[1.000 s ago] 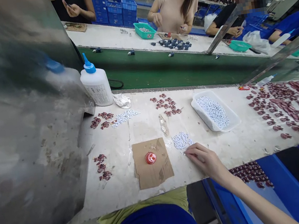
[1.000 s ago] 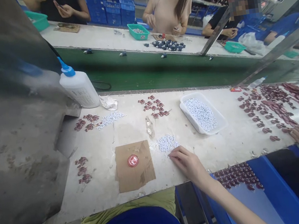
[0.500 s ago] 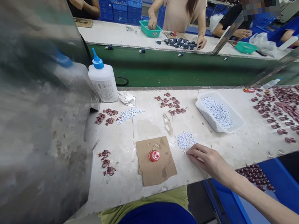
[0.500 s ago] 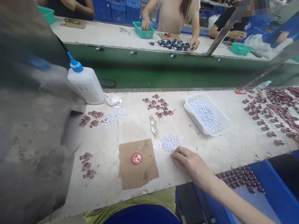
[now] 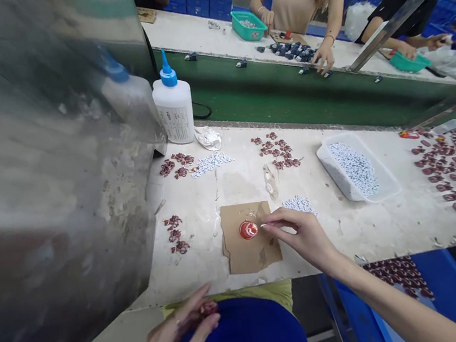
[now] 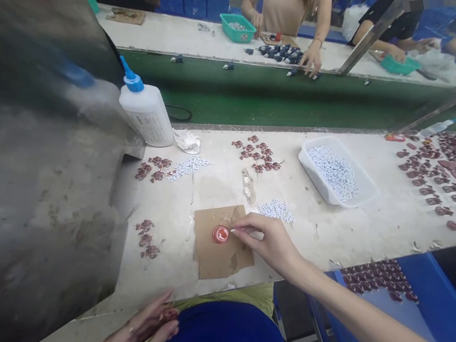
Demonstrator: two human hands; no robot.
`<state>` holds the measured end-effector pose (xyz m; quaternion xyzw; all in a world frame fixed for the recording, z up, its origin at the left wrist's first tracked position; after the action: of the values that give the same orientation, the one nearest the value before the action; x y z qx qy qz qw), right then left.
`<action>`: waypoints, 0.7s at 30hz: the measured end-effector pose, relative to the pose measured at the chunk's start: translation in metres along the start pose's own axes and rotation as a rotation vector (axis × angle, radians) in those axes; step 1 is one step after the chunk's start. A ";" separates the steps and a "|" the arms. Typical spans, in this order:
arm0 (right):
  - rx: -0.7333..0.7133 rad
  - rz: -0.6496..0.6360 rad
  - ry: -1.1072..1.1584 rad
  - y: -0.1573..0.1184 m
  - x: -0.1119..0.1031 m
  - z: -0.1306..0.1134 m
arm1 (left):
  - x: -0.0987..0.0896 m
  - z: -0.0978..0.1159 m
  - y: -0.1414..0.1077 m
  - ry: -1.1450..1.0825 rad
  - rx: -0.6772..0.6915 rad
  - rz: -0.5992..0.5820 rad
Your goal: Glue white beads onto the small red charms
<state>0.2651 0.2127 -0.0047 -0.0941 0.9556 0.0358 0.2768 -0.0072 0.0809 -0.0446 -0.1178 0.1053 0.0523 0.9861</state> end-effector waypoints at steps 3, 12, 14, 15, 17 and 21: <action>-0.098 -0.019 -0.061 0.003 0.005 -0.012 | 0.029 -0.007 0.013 -0.108 -0.100 -0.005; -0.284 -0.006 -0.080 -0.002 0.008 -0.030 | 0.039 0.026 0.029 -0.051 0.055 0.075; -0.290 -0.003 -0.077 -0.002 0.007 -0.032 | 0.039 0.025 0.031 -0.058 0.011 0.097; -0.288 0.003 -0.071 -0.002 0.006 -0.032 | 0.040 0.027 0.032 -0.052 0.021 0.103; -0.275 0.022 -0.043 -0.004 0.003 -0.035 | 0.042 0.043 0.035 -0.014 0.127 0.108; -0.215 0.027 0.092 -0.012 0.000 -0.047 | 0.048 0.084 0.034 0.077 0.413 0.094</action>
<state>0.2428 0.1951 0.0348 -0.1120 0.9591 0.1372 0.2207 0.0513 0.1379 0.0176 0.0900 0.1566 0.0709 0.9810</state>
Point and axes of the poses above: each hand's wrist, its own y-axis towards the middle knuckle, its own x-axis out of the palm, z = x × y, the point moved 9 cm from there along y, towards the middle knuckle, and after that the axes turned 3 degrees about z, right-handed, at the moved point
